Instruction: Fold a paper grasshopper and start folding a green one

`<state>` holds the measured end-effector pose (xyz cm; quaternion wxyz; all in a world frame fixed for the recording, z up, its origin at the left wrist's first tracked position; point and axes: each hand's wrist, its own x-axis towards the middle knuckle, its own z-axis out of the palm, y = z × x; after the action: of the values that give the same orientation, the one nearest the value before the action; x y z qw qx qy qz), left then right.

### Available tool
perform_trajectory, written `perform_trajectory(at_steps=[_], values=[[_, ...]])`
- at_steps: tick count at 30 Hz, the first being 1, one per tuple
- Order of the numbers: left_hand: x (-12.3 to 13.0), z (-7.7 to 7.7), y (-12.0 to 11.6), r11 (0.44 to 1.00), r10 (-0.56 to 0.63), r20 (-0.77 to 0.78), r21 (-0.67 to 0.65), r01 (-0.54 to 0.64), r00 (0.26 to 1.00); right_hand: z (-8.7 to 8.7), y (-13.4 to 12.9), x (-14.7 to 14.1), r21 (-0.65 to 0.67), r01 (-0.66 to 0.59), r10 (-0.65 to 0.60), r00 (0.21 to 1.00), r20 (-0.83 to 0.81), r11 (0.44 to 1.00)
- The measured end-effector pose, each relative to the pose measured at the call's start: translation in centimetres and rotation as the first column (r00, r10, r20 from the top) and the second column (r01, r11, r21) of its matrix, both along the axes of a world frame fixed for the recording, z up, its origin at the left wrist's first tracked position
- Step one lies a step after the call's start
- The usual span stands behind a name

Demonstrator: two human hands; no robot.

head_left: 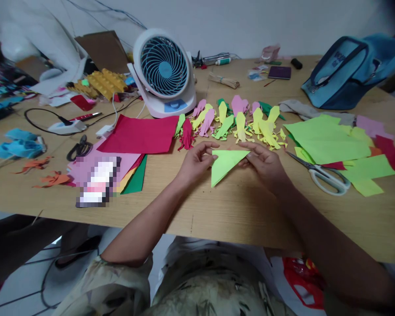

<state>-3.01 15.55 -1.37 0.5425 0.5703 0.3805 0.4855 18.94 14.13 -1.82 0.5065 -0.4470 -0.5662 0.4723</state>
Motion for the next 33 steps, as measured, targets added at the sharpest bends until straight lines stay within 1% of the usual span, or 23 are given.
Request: perform_trajectory(at_steps=[3, 5, 6, 7, 9, 12, 14, 16, 19, 22, 24, 29, 33], values=[[0.0, 0.1, 0.0, 0.999, 0.044, 0.014, -0.002, -0.044, 0.999, -0.3, 0.1, -0.4, -0.085, -0.023, 0.01, 0.988, -0.151, 0.996], [0.0, 0.3, 0.0, 0.997, 0.075, 0.031, 0.0, -0.075, 0.997, -0.4, 0.0, -1.0, -0.196, -0.077, 0.029, 0.971, -0.238, 0.978], [0.0, 0.3, 0.0, 0.996, 0.087, 0.043, 0.002, -0.087, 0.995, -0.5, -0.2, -1.4, -0.261, -0.108, 0.04, 0.966, -0.255, 0.959], [0.0, 0.3, 0.0, 0.995, 0.099, 0.056, 0.003, -0.1, 0.993, -0.5, -0.4, -1.9, -0.323, -0.139, 0.058, 0.967, -0.25, 0.936], [0.1, 0.3, 0.0, 0.992, 0.126, 0.076, 0.003, -0.126, 0.989, -0.4, -1.0, -3.0, -0.416, -0.185, 0.117, 0.976, -0.184, 0.89], [0.2, 0.4, 0.0, 0.986, 0.164, 0.099, -0.001, -0.165, 0.981, -0.4, -2.0, -4.7, -0.475, -0.238, 0.232, 0.97, -0.072, 0.847], [0.3, 0.4, -0.1, 0.984, 0.178, 0.122, 0.001, -0.179, 0.976, -0.4, -2.5, -5.4, -0.504, -0.265, 0.274, 0.96, -0.058, 0.822], [0.5, 0.4, -0.2, 0.983, 0.182, 0.138, 0.002, -0.185, 0.973, -0.3, -2.7, -5.8, -0.528, -0.283, 0.29, 0.954, -0.071, 0.801], [0.6, 0.3, -0.3, 0.982, 0.188, 0.138, 0.0, -0.19, 0.972, -0.2, -2.8, -5.8, -0.54, -0.295, 0.302, 0.95, -0.079, 0.788], [0.5, 0.3, -0.3, 0.98, 0.198, 0.134, -0.018, -0.198, 0.971, -0.2, -2.8, -5.7, -0.533, -0.294, 0.302, 0.95, -0.076, 0.794], [0.4, 0.4, -0.4, 0.981, 0.193, 0.131, -0.054, -0.187, 0.973, -0.4, -2.7, -5.6, -0.522, -0.296, 0.297, 0.951, -0.085, 0.8], [0.3, 0.7, -0.8, 0.974, 0.092, 0.048, -0.214, -0.079, 0.995, -1.1, -2.4, -5.5, -0.496, -0.298, 0.281, 0.953, -0.109, 0.816], [0.3, 1.0, -1.0, 0.967, 0.086, -0.011, -0.241, -0.086, 0.996, -1.3, -2.3, -5.4, -0.482, -0.292, 0.277, 0.955, -0.106, 0.826]])
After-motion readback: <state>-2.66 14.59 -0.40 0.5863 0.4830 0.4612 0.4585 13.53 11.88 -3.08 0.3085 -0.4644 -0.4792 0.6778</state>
